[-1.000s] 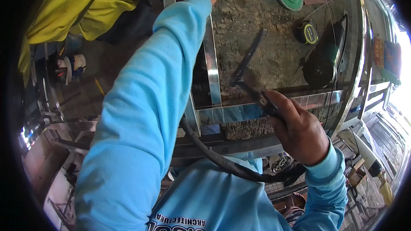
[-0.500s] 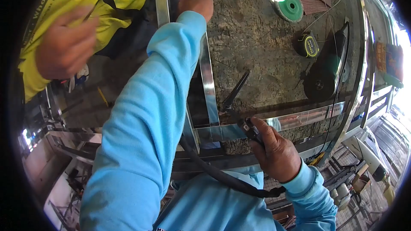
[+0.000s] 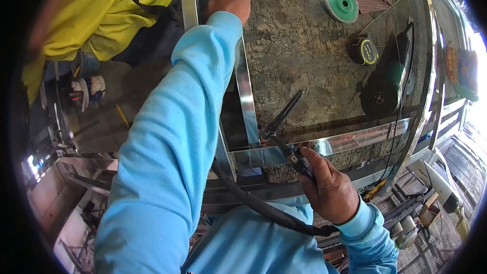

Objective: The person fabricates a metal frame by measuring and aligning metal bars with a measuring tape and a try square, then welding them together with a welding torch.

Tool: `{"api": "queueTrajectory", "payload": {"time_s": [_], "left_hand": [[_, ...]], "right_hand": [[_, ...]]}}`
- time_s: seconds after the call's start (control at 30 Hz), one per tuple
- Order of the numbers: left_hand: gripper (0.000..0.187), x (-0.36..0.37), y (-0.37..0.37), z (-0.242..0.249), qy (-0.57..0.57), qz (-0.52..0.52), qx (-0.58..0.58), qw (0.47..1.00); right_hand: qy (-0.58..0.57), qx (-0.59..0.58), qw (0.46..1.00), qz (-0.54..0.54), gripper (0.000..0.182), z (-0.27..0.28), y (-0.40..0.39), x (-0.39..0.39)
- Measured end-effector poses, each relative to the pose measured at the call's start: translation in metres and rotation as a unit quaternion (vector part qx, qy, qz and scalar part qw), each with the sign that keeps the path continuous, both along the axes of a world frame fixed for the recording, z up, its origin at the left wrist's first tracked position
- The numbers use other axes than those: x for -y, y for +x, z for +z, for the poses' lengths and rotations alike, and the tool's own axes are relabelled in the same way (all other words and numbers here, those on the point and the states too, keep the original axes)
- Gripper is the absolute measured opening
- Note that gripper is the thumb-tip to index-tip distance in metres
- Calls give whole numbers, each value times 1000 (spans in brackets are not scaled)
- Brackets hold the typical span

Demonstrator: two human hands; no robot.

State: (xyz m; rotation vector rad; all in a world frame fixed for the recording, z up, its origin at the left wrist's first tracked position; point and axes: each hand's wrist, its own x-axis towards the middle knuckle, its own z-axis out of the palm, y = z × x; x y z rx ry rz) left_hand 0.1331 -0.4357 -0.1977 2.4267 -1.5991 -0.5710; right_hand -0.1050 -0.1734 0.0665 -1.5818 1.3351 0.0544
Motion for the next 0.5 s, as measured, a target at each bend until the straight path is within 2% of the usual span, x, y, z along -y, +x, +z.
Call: {"api": "queueTrajectory", "payload": {"time_s": [0.4, 0.5], "left_hand": [[29, -8, 1, 23, -19, 117, -210, 971], [34, -5, 3, 7, -37, 128, -254, 958]], "right_hand": [[-11, -22, 999, -24, 58, 4, 0, -2], [-10, -9, 1000, -19, 57, 5, 2, -5]]}}
